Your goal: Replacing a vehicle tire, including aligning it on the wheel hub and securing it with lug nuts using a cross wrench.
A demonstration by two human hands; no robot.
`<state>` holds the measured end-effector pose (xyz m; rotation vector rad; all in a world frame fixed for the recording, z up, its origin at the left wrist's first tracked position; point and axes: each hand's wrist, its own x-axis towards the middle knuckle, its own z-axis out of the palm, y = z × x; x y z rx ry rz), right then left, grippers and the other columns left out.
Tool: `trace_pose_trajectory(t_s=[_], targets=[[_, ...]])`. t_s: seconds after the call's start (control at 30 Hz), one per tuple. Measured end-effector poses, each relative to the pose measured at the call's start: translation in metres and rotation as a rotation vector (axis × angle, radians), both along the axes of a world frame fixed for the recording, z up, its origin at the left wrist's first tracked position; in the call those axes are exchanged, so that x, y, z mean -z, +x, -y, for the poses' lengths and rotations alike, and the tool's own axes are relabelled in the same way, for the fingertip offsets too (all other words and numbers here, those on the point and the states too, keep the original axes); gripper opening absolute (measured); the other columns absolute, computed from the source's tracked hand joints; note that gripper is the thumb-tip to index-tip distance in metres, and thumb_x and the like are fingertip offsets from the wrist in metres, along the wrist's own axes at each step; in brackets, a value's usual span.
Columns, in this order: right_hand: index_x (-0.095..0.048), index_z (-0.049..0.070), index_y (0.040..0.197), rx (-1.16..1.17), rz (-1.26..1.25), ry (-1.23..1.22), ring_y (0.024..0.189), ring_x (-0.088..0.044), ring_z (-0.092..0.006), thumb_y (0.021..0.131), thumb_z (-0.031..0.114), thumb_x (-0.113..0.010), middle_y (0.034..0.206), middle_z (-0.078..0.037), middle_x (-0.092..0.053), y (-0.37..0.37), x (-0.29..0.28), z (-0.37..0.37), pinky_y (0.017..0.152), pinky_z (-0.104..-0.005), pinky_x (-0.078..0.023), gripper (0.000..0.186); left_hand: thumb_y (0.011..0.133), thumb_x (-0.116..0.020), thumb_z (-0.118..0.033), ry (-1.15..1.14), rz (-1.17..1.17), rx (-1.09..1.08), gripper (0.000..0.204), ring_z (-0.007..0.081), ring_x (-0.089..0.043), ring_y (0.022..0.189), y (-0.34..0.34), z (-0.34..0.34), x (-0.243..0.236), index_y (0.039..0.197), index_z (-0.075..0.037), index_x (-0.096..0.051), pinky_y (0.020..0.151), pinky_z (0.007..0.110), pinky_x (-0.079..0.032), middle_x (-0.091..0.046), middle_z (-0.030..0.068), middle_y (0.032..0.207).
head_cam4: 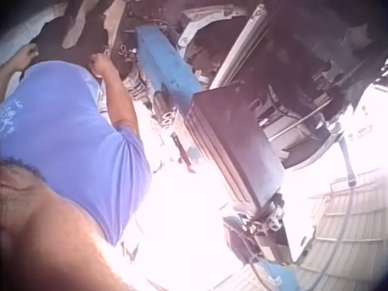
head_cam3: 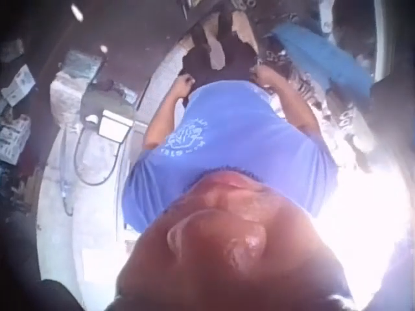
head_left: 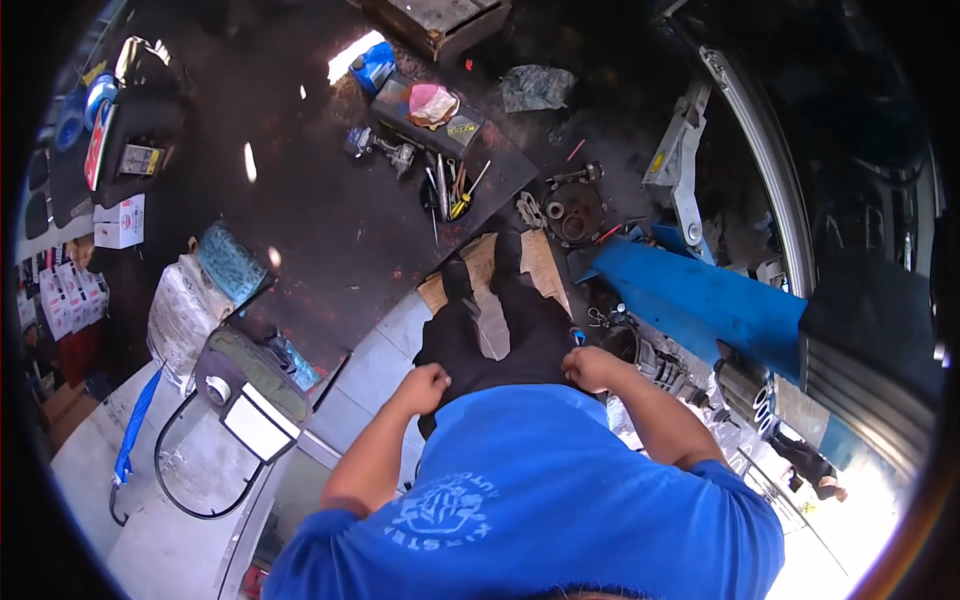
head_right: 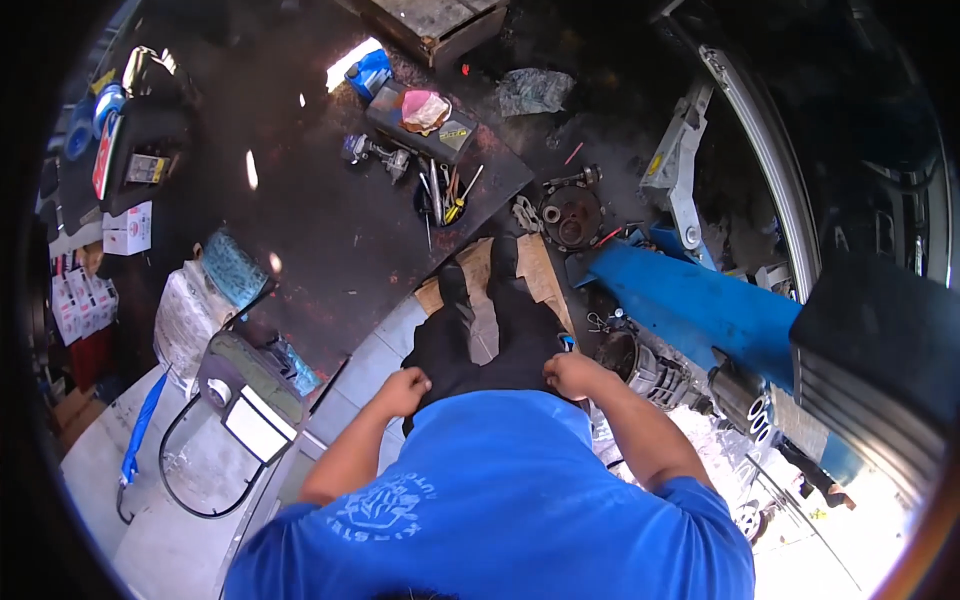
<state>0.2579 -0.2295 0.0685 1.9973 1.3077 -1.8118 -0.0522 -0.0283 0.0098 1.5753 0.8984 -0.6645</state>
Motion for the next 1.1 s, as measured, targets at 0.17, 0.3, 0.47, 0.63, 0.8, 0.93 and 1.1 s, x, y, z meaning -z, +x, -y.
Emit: trace_pose_trajectory(t_s=[0.17, 0.3, 0.47, 0.63, 0.8, 0.93, 1.1], targets=[[-0.069, 0.005, 0.093, -0.033, -0.643, -0.073, 0.080, -0.065, -0.0212, 0.083, 0.015, -0.063, 0.083, -0.010, -0.070, 0.041, 0.007, -0.019, 0.073, -0.0336, -0.051, 0.016, 0.089, -0.062, -0.010, -0.559, -0.054, -0.263, 0.007, 0.0117, -0.058, 0.073, -0.029, 0.028, -0.037, 0.090, -0.004, -0.065, 0.065, 0.030, -0.049, -0.065, 0.0019, 0.078], [-0.069, 0.004, 0.088, 0.047, -0.654, -0.156, 0.084, -0.064, -0.0268, 0.079, 0.013, -0.062, 0.089, -0.011, -0.069, 0.063, 0.088, -0.056, 0.077, -0.0362, -0.050, 0.014, 0.090, -0.064, -0.011, -0.913, -0.372, -0.528, 0.009, 0.0104, -0.058, 0.070, -0.032, 0.057, -0.032, 0.095, -0.004, -0.067, 0.065, 0.025, -0.047, -0.065, 0.0001, 0.078], [-0.052, -0.008, 0.125, 0.863, -0.044, -0.146, 0.106, -0.061, -0.0324, 0.083, 0.036, -0.068, 0.121, -0.027, -0.060, 0.085, 0.329, -0.184, 0.089, -0.0384, -0.047, 0.062, 0.088, -0.066, -0.012, -0.881, -0.294, -0.551, 0.013, 0.0110, -0.057, 0.066, -0.027, 0.029, 0.038, 0.095, -0.001, -0.067, 0.063, 0.025, -0.047, -0.064, 0.0024, 0.075], [-0.054, 0.012, 0.095, 1.796, -0.095, -0.219, 0.051, -0.046, -0.0127, 0.090, 0.033, -0.067, 0.063, 0.000, -0.047, 0.119, 0.480, -0.305, 0.042, -0.0297, -0.034, 0.025, 0.086, -0.061, -0.006, 0.042, -0.419, -1.365, 0.008, 0.0157, -0.061, 0.064, -0.067, 0.027, 0.077, 0.088, 0.001, -0.063, 0.060, 0.028, -0.049, -0.063, 0.0082, 0.073], [-0.055, 0.009, 0.092, 1.761, -0.320, -0.169, 0.055, -0.049, -0.0126, 0.094, 0.035, -0.060, 0.064, -0.001, -0.050, 0.129, 0.524, -0.343, 0.046, -0.0305, -0.039, 0.026, 0.084, -0.061, -0.005, 0.043, -0.572, -1.221, 0.006, 0.0155, -0.061, 0.061, -0.103, 0.076, 0.087, 0.087, -0.001, -0.064, 0.057, 0.027, -0.048, -0.064, 0.0067, 0.070], [-0.068, 0.004, 0.095, 0.851, 0.213, 0.189, 0.092, -0.062, -0.0418, 0.091, 0.036, -0.057, 0.096, -0.023, -0.066, 0.118, 0.490, -0.309, 0.082, -0.0464, -0.048, 0.034, 0.084, -0.064, -0.009, 0.027, -0.616, -0.903, 0.013, 0.0145, -0.061, 0.063, -0.073, 0.079, 0.104, 0.091, 0.001, -0.064, 0.059, 0.027, -0.049, -0.066, 0.0077, 0.075], [-0.068, 0.005, 0.101, 0.759, 0.088, 0.488, 0.080, -0.068, -0.0297, 0.090, 0.027, -0.062, 0.086, -0.016, -0.069, 0.142, 0.361, -0.275, 0.073, -0.0377, -0.051, 0.025, 0.085, -0.067, -0.014, 0.280, -0.319, -0.731, 0.020, 0.0182, -0.065, 0.073, 0.043, 0.010, 0.105, 0.097, 0.002, -0.064, 0.069, 0.030, -0.052, -0.068, 0.0104, 0.079]])
